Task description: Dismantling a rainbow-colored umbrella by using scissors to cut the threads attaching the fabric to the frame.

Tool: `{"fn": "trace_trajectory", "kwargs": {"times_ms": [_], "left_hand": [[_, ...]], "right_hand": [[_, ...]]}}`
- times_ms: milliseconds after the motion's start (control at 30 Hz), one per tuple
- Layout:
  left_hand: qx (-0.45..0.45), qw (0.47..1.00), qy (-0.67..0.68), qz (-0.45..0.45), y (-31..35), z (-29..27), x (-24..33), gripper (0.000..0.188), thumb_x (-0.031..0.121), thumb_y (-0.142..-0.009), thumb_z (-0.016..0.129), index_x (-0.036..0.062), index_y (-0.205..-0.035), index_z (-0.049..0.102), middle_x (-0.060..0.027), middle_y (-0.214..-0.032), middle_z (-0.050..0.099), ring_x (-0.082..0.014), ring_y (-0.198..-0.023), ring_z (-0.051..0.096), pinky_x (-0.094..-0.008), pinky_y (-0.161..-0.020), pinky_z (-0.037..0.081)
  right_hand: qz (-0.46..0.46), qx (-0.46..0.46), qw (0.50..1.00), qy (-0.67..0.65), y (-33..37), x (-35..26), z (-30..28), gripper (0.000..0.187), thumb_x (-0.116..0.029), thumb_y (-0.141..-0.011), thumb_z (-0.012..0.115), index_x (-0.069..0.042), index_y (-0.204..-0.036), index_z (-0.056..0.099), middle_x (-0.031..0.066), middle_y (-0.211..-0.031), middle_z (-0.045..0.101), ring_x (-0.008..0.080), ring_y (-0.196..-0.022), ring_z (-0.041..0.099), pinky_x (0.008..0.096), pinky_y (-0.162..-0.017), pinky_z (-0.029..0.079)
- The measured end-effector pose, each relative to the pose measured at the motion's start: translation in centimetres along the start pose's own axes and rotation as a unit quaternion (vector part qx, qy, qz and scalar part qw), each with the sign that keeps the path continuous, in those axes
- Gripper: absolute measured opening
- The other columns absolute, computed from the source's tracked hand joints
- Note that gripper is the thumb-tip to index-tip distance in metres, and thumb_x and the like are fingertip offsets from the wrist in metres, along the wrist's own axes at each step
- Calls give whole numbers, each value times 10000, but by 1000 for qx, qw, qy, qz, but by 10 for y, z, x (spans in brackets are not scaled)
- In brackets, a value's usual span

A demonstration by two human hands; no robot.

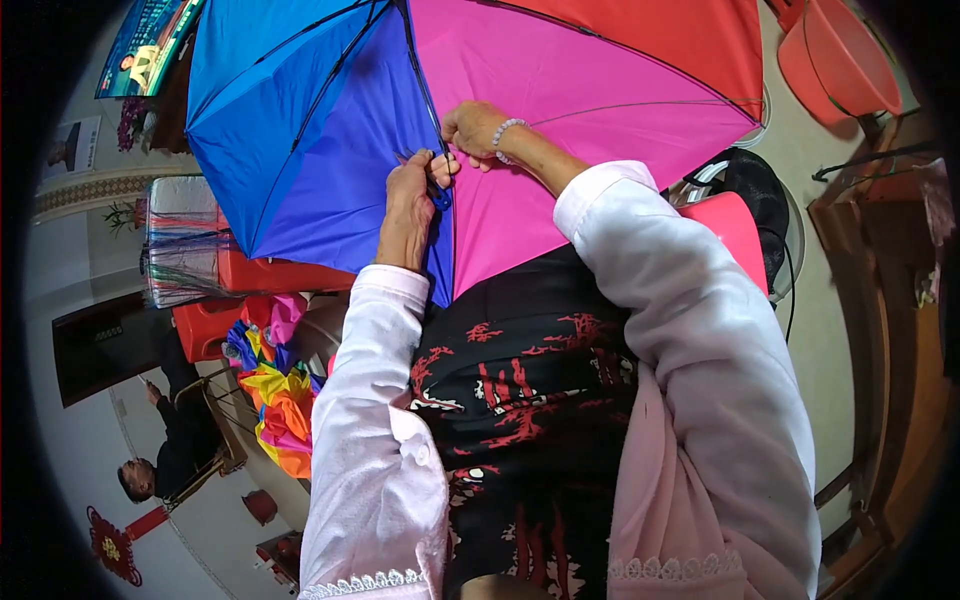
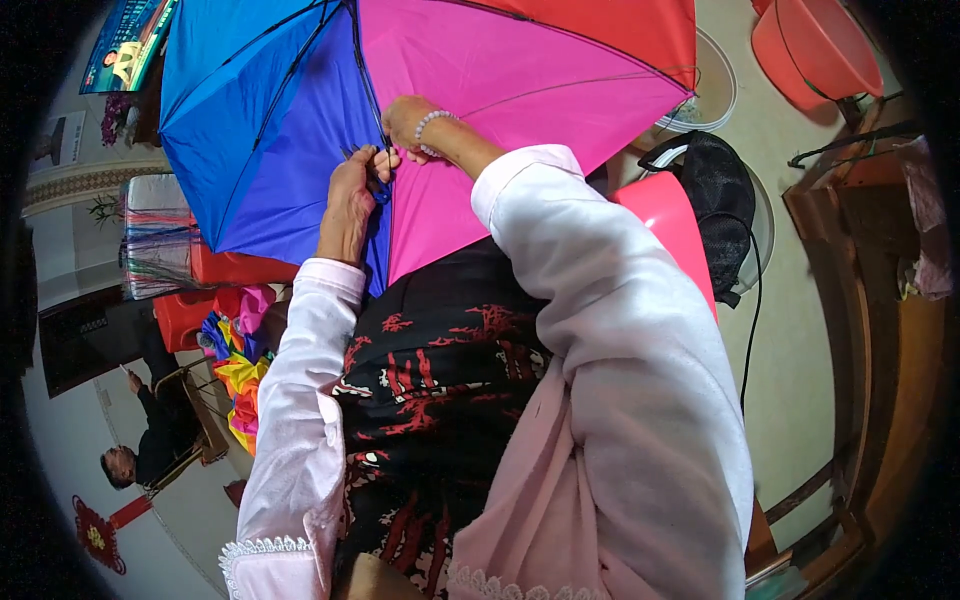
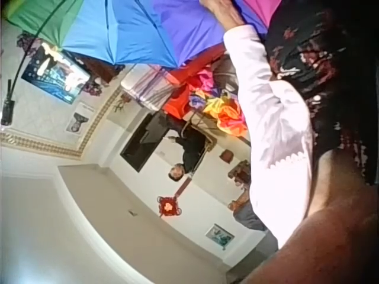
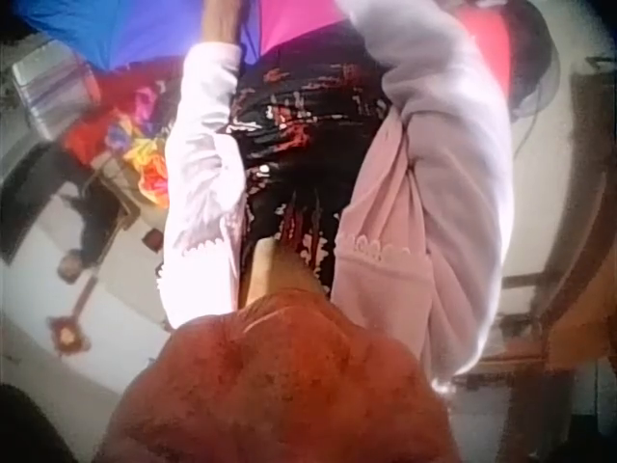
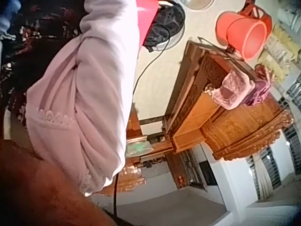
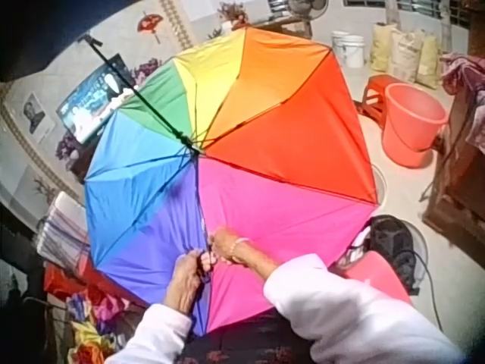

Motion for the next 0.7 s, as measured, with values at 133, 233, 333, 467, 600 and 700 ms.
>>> {"fn": "trace_trajectory", "kwargs": {"times_ms": [133, 233, 333, 467, 600, 700], "left_hand": [[-11, 1000, 11, -14, -3, 0, -2, 123, 52, -844, 448, -60, -882, 482, -183, -734, 610, -251, -575, 622, -251, -382, 460], [-12, 1000, 14, -21, -5, -1, -1, 119, 47, -840, 447, -60, -879, 482, -184, -732, 609, -256, -575, 621, -253, -383, 461], [-12, 999, 12, -27, -7, -1, -2, 114, 43, -836, 446, -59, -873, 482, -183, -728, 608, -262, -577, 621, -255, -385, 463], [0, 999, 14, -39, -9, -2, -5, 107, 41, -837, 440, -53, -858, 484, -176, -715, 605, -261, -575, 619, -255, -385, 463], [-13, 998, 31, -46, -11, -3, -6, 105, 46, -842, 433, -46, -857, 483, -170, -708, 605, -258, -569, 617, -255, -387, 464], [-42, 995, 48, -75, -12, -2, -8, 111, 58, -850, 433, -39, -857, 486, -162, -703, 604, -253, -569, 617, -255, -391, 467]], "right_hand": [[6, -24, 999, 31, -1, 0, 0, 212, 53, -742, 432, 29, -892, 579, 121, -650, 568, 180, -447, 566, 308, -357, 470], [5, -28, 999, 22, 1, -1, 0, 223, 54, -740, 435, 24, -904, 583, 117, -642, 566, 176, -448, 564, 306, -359, 471], [7, -28, 999, 19, 1, -1, 0, 226, 52, -740, 437, 23, -909, 584, 115, -643, 566, 176, -448, 566, 306, -359, 471], [7, -17, 1000, 11, 1, 1, -1, 227, 35, -757, 451, -1, -924, 601, 129, -591, 569, 193, -452, 582, 315, -365, 472], [2, -5, 1000, 14, -1, 1, 0, 209, 12, -777, 453, -10, -913, 610, 136, -563, 570, 204, -452, 589, 322, -366, 472], [2, -2, 1000, 16, -3, 3, 0, 197, 0, -785, 446, -8, -895, 609, 136, -561, 568, 205, -449, 587, 324, -364, 472]]}}
Point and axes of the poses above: each hand's wrist, its own y-axis away from the middle knuckle, its own z-axis out of the palm, x = y × z, the point moved 5 cm from there along -y, towards the middle knuckle
